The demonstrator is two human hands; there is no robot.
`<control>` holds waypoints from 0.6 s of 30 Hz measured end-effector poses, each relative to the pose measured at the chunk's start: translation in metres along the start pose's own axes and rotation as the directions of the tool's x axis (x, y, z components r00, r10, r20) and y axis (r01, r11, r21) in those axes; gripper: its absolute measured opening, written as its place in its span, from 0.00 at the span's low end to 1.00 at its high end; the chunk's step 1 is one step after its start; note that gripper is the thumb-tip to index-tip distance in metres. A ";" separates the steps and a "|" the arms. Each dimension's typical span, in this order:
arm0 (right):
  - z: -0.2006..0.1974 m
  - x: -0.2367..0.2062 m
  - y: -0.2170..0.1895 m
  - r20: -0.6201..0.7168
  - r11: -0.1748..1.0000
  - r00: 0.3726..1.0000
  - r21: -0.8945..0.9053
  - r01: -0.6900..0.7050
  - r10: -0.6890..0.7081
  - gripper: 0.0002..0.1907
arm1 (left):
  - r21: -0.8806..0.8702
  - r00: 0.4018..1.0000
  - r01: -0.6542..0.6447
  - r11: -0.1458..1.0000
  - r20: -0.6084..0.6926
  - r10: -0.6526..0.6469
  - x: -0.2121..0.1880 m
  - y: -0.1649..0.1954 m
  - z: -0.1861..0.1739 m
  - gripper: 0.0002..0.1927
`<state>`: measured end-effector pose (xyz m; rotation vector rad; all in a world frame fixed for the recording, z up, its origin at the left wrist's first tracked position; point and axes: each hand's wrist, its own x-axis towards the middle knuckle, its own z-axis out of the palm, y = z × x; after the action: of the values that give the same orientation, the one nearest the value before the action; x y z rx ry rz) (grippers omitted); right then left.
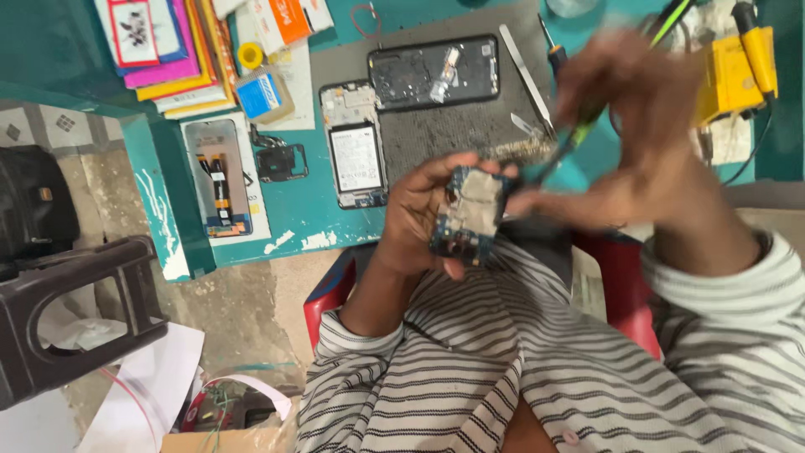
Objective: The person holds a disassembled phone motherboard in one hand and pours a liquid cleaning solution from a dark bottle onto it. They then scrub the board with a small brush, pour more solution over it, and continue brushing different areas of the board.
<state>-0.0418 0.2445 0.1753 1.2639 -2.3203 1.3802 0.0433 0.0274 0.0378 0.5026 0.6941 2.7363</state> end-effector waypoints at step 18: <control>-0.015 -0.023 0.030 -0.045 0.993 0.998 -0.113 0.037 -0.042 0.63 | -0.038 0.998 -0.061 0.997 -0.034 0.060 0.003 -0.003 -0.006 0.51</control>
<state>-0.0527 0.2759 0.1525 1.2245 -2.2937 1.2349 0.0389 0.0283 0.0320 0.4786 0.6417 2.8146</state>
